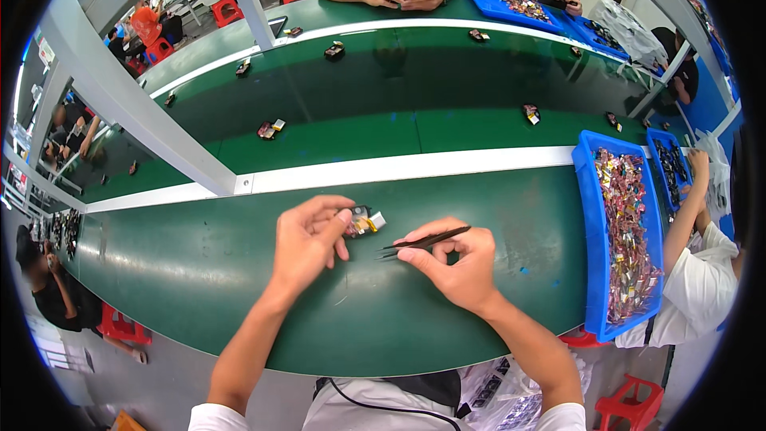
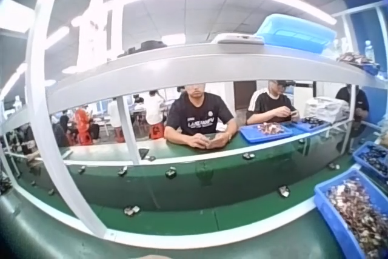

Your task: Assembling small electronic components using tweezers on a factory conveyor belt.

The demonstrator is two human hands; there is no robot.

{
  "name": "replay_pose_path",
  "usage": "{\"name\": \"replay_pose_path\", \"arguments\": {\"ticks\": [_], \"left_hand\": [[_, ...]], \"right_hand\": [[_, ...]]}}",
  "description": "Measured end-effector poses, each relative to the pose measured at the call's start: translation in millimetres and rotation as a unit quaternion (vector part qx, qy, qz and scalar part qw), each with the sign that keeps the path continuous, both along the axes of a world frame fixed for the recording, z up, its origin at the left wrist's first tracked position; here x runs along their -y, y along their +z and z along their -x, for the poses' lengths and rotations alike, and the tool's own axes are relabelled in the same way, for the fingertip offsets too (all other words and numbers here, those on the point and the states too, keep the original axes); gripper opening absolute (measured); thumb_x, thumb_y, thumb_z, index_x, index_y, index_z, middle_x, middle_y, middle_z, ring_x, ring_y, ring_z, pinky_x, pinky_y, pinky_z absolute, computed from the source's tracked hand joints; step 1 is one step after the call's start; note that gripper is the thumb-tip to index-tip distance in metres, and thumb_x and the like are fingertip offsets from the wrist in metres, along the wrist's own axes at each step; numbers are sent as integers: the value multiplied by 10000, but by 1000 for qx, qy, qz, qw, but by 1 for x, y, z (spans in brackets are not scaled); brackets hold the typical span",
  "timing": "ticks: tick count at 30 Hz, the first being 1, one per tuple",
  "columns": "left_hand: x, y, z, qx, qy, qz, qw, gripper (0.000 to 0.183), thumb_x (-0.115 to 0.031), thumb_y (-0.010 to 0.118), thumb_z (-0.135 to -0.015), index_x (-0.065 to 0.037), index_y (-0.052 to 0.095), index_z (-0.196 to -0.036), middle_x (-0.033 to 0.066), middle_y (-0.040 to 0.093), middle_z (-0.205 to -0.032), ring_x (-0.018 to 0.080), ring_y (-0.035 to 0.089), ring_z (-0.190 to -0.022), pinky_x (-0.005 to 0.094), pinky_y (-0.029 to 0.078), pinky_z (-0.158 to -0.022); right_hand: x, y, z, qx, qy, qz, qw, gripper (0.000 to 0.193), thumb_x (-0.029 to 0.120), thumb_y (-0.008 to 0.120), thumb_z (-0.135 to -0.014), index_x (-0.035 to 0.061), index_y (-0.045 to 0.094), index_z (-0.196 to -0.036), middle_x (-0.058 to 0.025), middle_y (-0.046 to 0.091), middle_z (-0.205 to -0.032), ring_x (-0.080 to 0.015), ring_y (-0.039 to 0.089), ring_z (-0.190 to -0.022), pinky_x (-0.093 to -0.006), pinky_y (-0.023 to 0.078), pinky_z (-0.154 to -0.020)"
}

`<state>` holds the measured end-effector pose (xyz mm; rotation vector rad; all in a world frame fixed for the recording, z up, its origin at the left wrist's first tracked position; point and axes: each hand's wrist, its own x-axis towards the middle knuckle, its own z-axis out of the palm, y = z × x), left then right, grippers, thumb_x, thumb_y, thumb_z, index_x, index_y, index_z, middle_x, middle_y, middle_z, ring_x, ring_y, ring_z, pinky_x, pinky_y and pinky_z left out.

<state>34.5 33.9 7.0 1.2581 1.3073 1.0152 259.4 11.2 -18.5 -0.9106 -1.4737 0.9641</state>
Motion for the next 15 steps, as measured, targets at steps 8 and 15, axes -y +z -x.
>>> {"name": "replay_pose_path", "arguments": {"ticks": [8,15], "left_hand": [[25,-20,-14,120,16,-14,993,228,-70,606,-1002,82,608,-1172,139,688,-901,150,657,-581,234,478,-439],[31,-23,-22,114,0,-20,993,202,-36,604,-998,71,608,-1169,124,710,-894,107,646,-601,224,471,-455]], "right_hand": [[0,0,-3,-49,10,84,995,117,-47,787,-823,-30,713,-912,-50,722,-825,20,431,-502,-173,297,-448],[5,-2,2,-11,-14,62,998,126,-37,800,-814,-19,715,-905,-25,701,-741,12,437,-475,-189,280,-442]]}}
